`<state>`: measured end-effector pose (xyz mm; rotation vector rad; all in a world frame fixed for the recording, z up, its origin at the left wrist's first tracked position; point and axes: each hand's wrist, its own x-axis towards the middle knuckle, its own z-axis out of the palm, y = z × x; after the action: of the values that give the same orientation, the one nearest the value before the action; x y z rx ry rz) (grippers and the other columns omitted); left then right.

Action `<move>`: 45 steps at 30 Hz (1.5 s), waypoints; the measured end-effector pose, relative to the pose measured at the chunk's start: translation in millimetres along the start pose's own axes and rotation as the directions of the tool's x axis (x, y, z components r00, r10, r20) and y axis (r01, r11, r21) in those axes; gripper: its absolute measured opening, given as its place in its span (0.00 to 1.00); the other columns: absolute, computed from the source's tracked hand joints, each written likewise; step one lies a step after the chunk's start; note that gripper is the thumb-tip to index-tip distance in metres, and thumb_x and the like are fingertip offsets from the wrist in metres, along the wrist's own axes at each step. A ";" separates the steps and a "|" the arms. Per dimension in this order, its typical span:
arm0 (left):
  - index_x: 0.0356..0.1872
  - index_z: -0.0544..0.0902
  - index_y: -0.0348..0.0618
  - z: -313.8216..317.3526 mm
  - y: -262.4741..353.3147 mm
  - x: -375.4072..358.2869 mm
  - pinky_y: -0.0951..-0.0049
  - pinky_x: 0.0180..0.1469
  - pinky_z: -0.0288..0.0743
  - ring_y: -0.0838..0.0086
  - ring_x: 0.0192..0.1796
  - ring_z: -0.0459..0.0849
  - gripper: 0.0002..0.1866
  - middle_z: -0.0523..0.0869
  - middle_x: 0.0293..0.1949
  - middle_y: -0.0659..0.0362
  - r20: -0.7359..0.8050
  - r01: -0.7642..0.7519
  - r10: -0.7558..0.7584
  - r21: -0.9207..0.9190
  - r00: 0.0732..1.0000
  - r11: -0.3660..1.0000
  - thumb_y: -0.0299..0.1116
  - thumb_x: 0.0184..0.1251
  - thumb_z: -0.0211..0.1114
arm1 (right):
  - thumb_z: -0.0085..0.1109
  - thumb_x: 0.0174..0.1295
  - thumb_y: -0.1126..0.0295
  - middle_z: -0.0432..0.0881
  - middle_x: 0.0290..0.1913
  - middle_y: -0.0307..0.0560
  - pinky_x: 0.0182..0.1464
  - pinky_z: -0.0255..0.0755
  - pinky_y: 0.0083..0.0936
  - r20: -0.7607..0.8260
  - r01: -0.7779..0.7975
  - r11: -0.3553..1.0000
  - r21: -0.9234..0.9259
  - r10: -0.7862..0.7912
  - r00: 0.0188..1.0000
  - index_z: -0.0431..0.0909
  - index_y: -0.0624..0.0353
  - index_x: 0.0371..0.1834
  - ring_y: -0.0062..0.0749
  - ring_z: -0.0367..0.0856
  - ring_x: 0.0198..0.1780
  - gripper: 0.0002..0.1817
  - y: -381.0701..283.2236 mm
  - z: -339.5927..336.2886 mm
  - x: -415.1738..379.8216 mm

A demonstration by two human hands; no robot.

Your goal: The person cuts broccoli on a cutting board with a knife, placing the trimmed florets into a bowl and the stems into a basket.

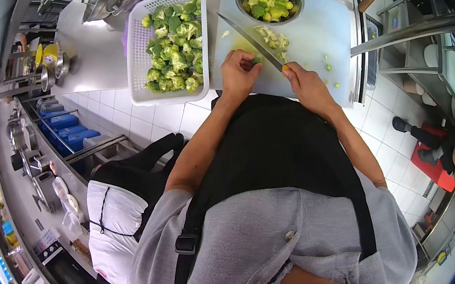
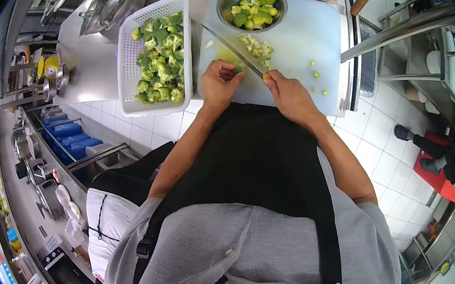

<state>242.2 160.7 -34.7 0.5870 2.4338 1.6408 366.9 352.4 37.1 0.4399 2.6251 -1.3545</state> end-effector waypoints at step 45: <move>0.46 0.94 0.43 -195.7 -79.5 154.5 0.61 0.58 0.85 0.54 0.51 0.92 0.25 0.92 0.47 0.46 0.128 -0.144 0.085 0.582 0.988 0.800 0.50 0.54 0.85 | 0.49 0.86 0.58 0.88 0.43 0.71 0.51 0.79 0.53 -0.293 -0.245 0.969 0.045 0.247 0.924 0.81 0.62 0.61 0.73 0.86 0.49 0.20 -33.6 74.4 -3.7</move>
<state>17.1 28.5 -16.3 0.8818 2.8706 0.8140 359.6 272.7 20.9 1.0104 2.6720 -1.3027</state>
